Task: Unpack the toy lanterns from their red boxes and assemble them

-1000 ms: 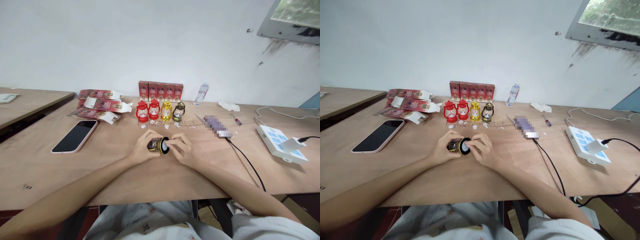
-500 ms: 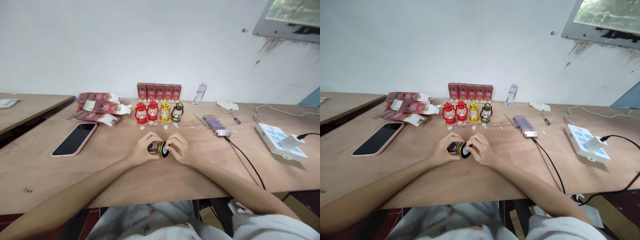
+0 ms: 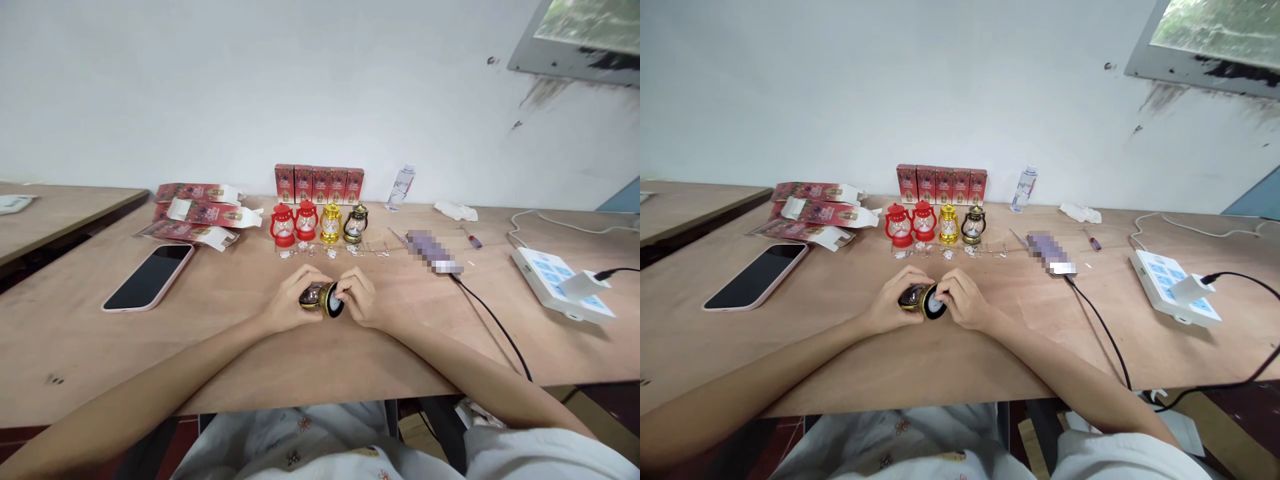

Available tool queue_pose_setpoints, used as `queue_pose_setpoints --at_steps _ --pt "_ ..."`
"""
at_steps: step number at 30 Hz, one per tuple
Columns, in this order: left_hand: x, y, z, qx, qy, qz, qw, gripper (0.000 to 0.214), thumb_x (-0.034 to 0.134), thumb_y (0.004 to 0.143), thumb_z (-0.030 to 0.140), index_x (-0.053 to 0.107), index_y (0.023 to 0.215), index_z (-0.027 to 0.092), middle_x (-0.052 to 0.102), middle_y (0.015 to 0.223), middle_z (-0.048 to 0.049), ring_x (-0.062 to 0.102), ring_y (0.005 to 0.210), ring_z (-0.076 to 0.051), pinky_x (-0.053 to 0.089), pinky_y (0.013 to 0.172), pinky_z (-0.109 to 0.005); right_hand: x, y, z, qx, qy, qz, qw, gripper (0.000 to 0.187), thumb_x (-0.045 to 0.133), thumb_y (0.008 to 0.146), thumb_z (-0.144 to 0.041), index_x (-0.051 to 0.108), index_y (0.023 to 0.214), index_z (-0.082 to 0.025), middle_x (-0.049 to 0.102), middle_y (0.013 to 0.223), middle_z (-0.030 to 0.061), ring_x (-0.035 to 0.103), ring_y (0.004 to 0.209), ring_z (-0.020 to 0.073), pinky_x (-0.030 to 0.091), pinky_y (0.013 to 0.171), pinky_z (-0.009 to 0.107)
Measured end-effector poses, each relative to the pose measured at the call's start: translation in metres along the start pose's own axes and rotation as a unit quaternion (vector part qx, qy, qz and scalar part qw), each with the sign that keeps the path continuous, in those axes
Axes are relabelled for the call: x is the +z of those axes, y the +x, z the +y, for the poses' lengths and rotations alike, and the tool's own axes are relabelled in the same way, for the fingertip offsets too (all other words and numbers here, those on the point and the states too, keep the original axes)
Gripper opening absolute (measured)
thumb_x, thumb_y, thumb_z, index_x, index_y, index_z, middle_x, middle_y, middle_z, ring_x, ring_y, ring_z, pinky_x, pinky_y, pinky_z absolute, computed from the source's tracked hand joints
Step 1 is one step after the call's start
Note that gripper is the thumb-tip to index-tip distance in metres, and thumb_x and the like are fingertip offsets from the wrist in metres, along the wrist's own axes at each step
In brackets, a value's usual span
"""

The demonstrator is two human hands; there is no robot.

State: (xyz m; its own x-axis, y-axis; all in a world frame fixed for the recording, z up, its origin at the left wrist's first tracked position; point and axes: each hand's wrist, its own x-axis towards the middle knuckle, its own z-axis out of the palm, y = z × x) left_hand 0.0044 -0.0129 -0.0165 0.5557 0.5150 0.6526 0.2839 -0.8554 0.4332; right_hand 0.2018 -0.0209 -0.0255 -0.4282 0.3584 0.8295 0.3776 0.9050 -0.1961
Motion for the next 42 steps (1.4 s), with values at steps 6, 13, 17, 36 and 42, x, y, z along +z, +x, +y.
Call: queue_pose_setpoints --at_steps 6,13,17,36,42 --pt "-0.003 0.002 0.003 -0.016 -0.027 0.022 0.999 0.047 0.063 0.06 0.009 0.052 0.104 0.019 0.056 0.097 -0.0046 0.057 0.088 -0.018 0.048 0.075 -0.029 -0.001 -0.003 0.002 0.001 0.045 0.021 0.999 0.016 0.033 0.097 -0.03 0.045 0.089 -0.022 0.052 0.08 0.0031 0.052 0.075 0.015 0.045 0.065 0.027" --pt "-0.006 0.002 0.0 -0.025 -0.016 0.043 0.999 0.046 0.061 0.062 0.007 0.051 0.105 0.019 0.055 0.099 -0.0052 0.056 0.09 -0.018 0.048 0.077 -0.03 -0.021 -0.006 0.052 0.247 -0.065 0.08 0.963 0.017 0.039 0.093 -0.034 0.048 0.087 -0.02 0.058 0.08 0.004 0.055 0.073 0.0171 0.044 0.07 0.031" --pt "-0.007 0.001 0.0 -0.016 -0.013 0.044 0.999 0.046 0.062 0.064 0.009 0.05 0.108 0.019 0.055 0.101 -0.0061 0.056 0.092 -0.019 0.048 0.08 -0.032 -0.045 -0.015 0.097 0.404 -0.146 0.052 0.902 0.018 0.047 0.085 -0.036 0.053 0.083 -0.019 0.061 0.079 0.005 0.056 0.073 0.0193 0.043 0.071 0.033" --pt "-0.006 0.001 -0.001 0.026 0.012 0.028 0.999 0.045 0.062 0.07 0.013 0.047 0.111 0.019 0.056 0.103 -0.0082 0.056 0.097 -0.021 0.049 0.081 -0.034 -0.06 -0.023 0.125 0.513 -0.116 0.126 0.841 0.025 0.047 0.078 -0.038 0.059 0.075 -0.016 0.068 0.07 0.006 0.061 0.067 0.0202 0.043 0.072 0.034" --pt "-0.006 0.0 -0.001 0.013 0.006 0.027 1.0 0.046 0.061 0.068 0.012 0.047 0.111 0.02 0.056 0.104 -0.0081 0.057 0.098 -0.021 0.049 0.082 -0.034 -0.054 -0.015 0.107 0.46 -0.096 0.146 0.871 0.027 0.051 0.079 -0.043 0.058 0.077 -0.017 0.066 0.075 0.0055 0.059 0.07 0.018 0.044 0.07 0.032"
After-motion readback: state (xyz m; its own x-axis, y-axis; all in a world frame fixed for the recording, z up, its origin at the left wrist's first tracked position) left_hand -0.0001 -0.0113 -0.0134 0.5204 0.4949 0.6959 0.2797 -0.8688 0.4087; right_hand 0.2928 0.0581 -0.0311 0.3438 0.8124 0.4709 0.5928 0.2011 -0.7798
